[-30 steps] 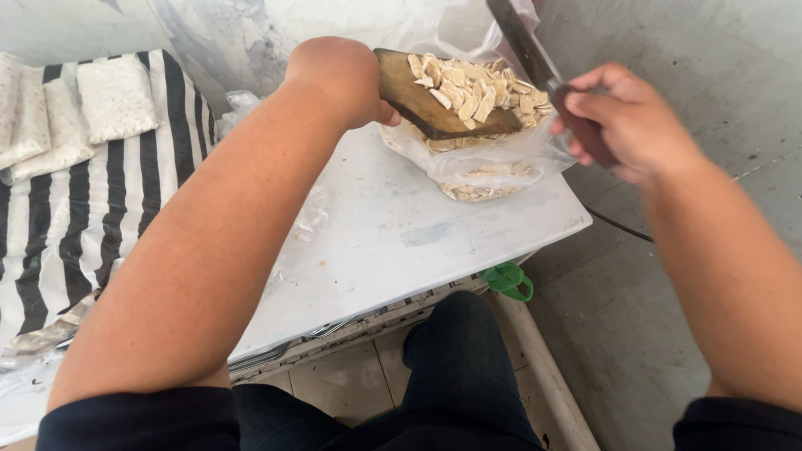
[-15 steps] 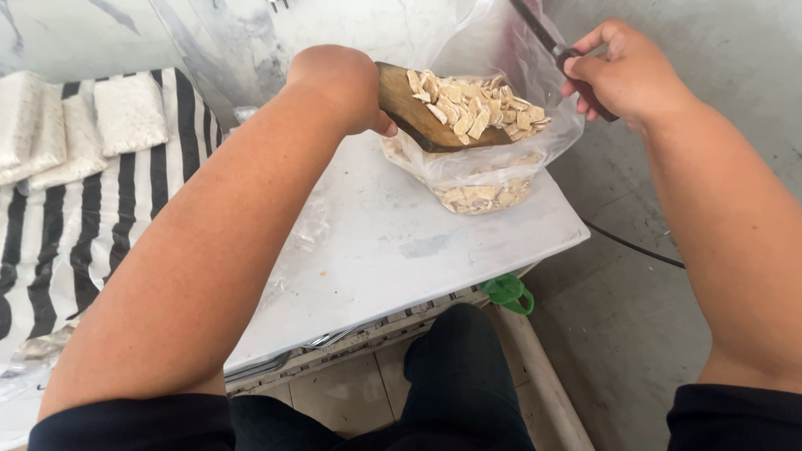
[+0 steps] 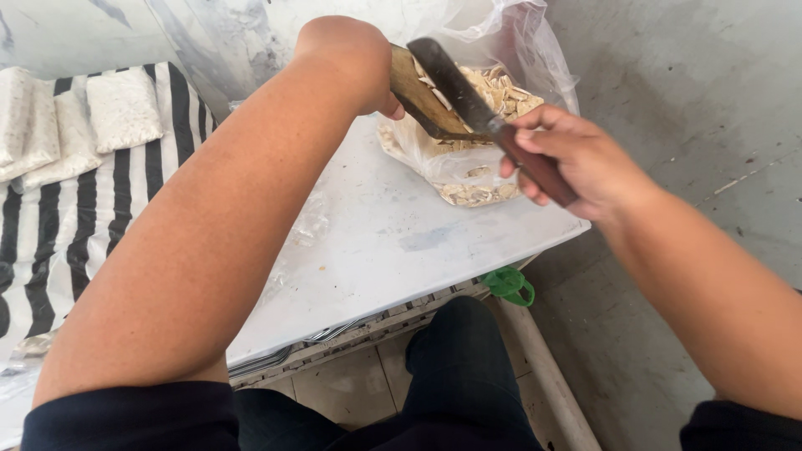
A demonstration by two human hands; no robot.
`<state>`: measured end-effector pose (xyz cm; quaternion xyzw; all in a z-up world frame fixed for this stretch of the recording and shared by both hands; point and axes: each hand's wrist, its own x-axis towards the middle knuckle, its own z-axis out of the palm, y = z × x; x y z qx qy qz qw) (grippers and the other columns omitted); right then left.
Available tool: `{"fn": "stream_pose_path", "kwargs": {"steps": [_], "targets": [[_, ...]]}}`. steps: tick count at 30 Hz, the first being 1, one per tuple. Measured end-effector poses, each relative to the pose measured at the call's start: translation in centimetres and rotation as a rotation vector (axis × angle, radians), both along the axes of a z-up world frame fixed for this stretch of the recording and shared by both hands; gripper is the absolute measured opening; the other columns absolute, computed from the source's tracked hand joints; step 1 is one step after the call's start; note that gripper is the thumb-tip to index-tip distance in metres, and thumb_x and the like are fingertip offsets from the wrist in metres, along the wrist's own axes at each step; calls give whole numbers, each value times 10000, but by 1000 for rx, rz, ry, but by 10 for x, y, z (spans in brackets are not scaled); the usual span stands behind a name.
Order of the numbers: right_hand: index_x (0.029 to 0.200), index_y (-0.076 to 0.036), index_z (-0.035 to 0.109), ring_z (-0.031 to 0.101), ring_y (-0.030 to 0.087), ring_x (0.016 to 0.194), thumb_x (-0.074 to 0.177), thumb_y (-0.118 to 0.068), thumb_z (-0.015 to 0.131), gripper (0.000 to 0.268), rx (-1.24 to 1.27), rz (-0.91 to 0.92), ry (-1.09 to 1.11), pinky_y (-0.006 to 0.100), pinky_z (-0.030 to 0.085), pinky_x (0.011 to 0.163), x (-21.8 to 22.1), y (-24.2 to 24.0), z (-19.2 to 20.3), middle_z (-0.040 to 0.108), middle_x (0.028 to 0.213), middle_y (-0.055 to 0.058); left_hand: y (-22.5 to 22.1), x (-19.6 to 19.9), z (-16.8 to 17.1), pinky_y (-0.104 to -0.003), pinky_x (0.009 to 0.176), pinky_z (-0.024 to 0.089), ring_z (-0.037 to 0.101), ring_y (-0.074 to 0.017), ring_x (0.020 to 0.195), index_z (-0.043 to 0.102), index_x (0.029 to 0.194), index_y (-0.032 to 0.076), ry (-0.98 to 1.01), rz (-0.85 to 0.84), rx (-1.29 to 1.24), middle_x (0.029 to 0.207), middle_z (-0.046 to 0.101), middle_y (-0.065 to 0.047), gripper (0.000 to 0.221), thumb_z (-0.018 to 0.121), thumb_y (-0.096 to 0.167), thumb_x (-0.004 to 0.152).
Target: The person slices rectangular blocks of white tofu into thin pieces on a wooden cutting board using a knife. The slices are transferred into a clear plastic bag. The person repeats the slicing process with additional tofu blocks throughout the clip.
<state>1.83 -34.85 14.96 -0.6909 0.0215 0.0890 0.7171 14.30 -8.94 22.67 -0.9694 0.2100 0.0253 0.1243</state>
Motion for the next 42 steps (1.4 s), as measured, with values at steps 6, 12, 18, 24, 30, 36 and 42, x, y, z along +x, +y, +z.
{"fn": "stream_pose_path", "kwargs": {"steps": [6,12,18,24,30,36,42], "targets": [[1131,-82,516,558,173,509,1024,-125,529,116,46,-54,10,286,414,401,20,0,-28,675,836,177,2,-3,-1,-380,753,557,720,-257,872,791,1003,121,25,30,-6,925,750,-44,582,792,662,791],[1116,-67,498,546,168,509,1039,-153,515,117,44,-95,35,286,398,398,40,-22,-43,674,839,183,15,-1,-1,-390,746,559,720,-268,847,788,994,92,4,28,-33,911,745,-59,612,795,668,787],[1119,-48,508,554,168,524,1045,-158,517,132,19,-137,67,282,413,416,58,-29,-48,686,867,200,31,0,-1,-407,761,559,719,-280,870,788,990,83,-11,57,-42,911,745,-67,639,794,686,779],[1082,-58,498,556,169,531,1050,-152,522,101,50,-129,61,280,410,417,70,-26,-55,685,871,216,52,-5,9,-414,783,555,720,-293,893,793,992,78,-29,78,-20,922,749,-85,653,801,693,773],[1071,-52,510,557,162,559,1054,-146,509,96,24,-145,75,275,435,440,78,-20,-59,686,885,195,78,-19,20,-421,795,556,718,-292,917,789,1008,66,-22,129,-64,937,757,-87,622,813,647,787],[1088,-73,496,556,170,560,1056,-151,509,86,89,-162,70,272,424,438,73,-16,-60,683,897,187,94,-27,20,-419,836,535,704,-299,949,790,1013,52,-112,96,-84,957,753,-104,652,813,662,784],[1087,-56,515,561,176,560,1058,-153,505,101,86,-160,99,277,435,444,65,-14,-63,694,892,209,109,-35,17,-448,863,526,700,-320,968,783,1070,81,-97,93,-105,974,756,-120,660,812,671,778]]}}
